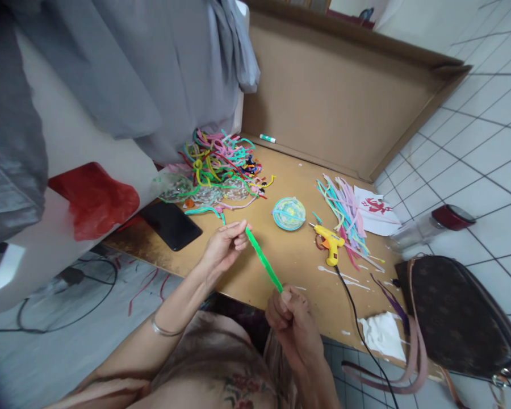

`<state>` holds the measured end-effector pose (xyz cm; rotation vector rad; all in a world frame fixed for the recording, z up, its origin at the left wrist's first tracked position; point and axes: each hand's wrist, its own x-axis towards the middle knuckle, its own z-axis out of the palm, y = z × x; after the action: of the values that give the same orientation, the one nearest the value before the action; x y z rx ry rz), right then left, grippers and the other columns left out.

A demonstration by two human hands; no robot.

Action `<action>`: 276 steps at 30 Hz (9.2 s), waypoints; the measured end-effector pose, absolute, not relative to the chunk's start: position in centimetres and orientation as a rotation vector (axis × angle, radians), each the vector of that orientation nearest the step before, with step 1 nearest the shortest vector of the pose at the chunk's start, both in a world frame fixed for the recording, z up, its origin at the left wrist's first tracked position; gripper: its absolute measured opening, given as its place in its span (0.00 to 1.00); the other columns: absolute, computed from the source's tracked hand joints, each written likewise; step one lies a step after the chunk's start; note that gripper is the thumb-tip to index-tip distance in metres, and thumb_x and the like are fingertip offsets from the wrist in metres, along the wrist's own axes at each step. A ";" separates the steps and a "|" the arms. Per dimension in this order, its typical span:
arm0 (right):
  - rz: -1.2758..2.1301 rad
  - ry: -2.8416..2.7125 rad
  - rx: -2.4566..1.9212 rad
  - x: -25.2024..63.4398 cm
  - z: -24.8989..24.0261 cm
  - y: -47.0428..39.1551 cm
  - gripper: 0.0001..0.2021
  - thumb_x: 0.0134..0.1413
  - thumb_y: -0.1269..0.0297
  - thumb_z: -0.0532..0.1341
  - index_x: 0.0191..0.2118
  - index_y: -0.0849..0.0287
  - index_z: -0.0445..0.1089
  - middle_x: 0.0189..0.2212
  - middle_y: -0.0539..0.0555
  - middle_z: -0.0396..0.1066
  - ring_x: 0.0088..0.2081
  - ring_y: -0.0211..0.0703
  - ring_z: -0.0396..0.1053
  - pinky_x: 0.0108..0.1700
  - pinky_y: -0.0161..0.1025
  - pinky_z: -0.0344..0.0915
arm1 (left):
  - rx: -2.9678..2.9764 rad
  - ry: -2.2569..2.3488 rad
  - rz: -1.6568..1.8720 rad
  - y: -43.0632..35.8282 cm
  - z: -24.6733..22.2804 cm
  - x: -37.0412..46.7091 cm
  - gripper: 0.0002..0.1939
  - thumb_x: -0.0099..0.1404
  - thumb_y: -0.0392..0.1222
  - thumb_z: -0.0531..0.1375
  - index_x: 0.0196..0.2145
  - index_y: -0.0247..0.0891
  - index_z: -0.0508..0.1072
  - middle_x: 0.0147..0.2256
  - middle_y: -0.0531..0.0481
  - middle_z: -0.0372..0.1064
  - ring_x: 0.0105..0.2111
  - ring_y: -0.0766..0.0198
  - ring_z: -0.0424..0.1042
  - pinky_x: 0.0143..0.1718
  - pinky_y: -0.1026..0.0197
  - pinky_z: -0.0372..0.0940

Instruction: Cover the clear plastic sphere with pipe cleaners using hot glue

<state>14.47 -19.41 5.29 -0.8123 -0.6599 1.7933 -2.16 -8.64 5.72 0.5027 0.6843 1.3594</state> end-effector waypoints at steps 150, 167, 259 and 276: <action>0.210 -1.224 -1.268 16.4 -1.8 -4.8 0.06 0.55 0.64 0.57 0.28 0.55 0.64 0.37 0.56 0.72 0.43 0.45 0.71 0.47 0.48 0.70 | 1.701 1.230 1.475 -2.9 -1.4 -1.5 0.07 0.64 0.42 0.56 0.31 0.39 0.71 0.36 0.46 0.74 0.38 0.59 0.73 0.42 0.57 0.68; 0.430 -1.097 -1.183 16.4 -2.3 -4.7 0.05 0.53 0.63 0.61 0.30 0.56 0.72 0.37 0.56 0.75 0.42 0.45 0.74 0.47 0.47 0.72 | 1.574 1.269 1.460 -2.1 -3.0 -2.0 0.12 0.62 0.48 0.59 0.35 0.36 0.74 0.37 0.44 0.76 0.39 0.58 0.74 0.45 0.56 0.68; 0.179 -1.428 -1.294 17.1 -1.1 -5.0 0.14 0.56 0.53 0.60 0.33 0.60 0.70 0.36 0.60 0.72 0.41 0.48 0.70 0.47 0.50 0.68 | 1.484 1.096 1.690 -1.6 -2.2 -0.3 0.06 0.61 0.34 0.61 0.32 0.37 0.80 0.36 0.44 0.78 0.37 0.61 0.77 0.42 0.58 0.72; 0.221 -1.388 -1.327 17.4 -1.4 -4.8 0.16 0.55 0.51 0.60 0.33 0.61 0.71 0.34 0.59 0.73 0.39 0.47 0.70 0.44 0.47 0.68 | 1.490 1.059 1.619 -1.7 -1.9 -0.8 0.06 0.61 0.40 0.63 0.32 0.37 0.81 0.37 0.42 0.78 0.38 0.59 0.77 0.44 0.56 0.71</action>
<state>17.37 -4.81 -1.37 -1.3275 -1.3876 0.2210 -0.78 -1.72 -1.88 1.4900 1.0586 1.6190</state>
